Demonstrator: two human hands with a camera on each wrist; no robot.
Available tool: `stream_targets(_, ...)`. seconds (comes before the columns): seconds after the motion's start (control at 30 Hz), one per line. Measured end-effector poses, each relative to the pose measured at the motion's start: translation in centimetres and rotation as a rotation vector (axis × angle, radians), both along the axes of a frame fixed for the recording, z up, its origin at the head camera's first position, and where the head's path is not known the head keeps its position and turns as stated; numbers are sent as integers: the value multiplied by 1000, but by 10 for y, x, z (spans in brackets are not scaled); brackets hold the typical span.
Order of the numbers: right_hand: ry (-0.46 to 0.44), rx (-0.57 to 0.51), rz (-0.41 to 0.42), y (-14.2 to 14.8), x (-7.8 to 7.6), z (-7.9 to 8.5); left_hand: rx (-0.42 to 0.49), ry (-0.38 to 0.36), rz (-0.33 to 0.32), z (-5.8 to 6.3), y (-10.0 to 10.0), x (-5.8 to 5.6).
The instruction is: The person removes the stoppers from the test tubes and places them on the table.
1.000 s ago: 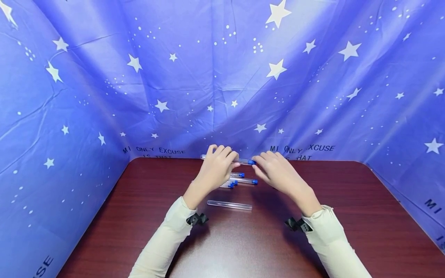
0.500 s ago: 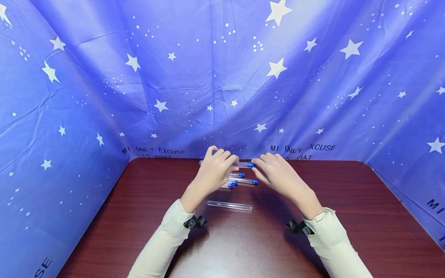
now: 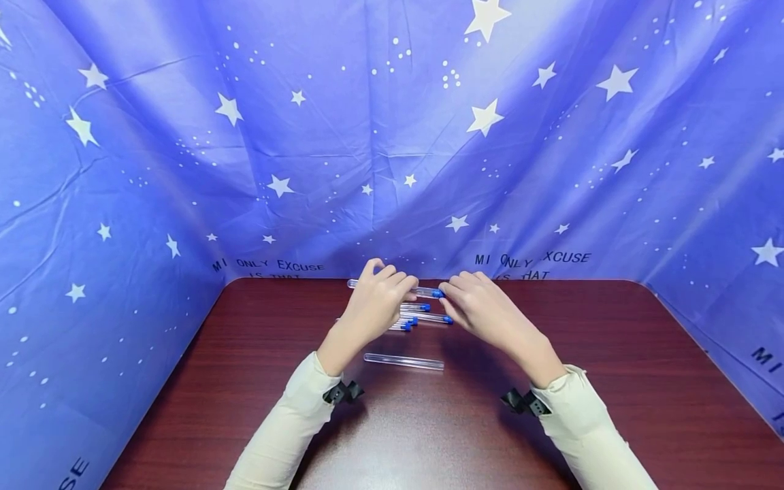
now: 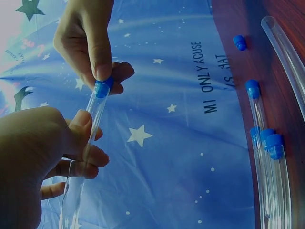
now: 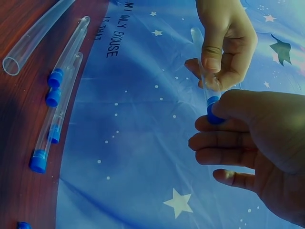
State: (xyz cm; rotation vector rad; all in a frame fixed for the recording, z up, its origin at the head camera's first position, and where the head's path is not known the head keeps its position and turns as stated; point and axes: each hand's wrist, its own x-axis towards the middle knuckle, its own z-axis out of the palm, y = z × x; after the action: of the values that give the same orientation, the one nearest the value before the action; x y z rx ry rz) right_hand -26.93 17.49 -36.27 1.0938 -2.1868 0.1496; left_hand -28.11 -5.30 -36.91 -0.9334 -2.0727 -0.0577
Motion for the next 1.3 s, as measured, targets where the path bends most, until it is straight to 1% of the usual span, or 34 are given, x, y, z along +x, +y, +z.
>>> stream_targets(0.33, 46, -16, 16, -3, -1, -1, 15, -3, 1, 0, 0, 1)
stream_targets(0.6, 109, -24, 15, -6, 0, 0, 33, -59, -11, 1, -1, 2)
stream_targets(0.83, 161, -18, 15, -8, -1, 0, 54, -94, -26, 3, -3, 2)
stream_targets(1.1, 180, -17, -9, -7, 0, 2, 58, -108, -12, 7, -6, 4)
stream_targets(1.3, 184, -20, 9, -8, 0, 4, 51, -115, -9, 7, -6, 4)
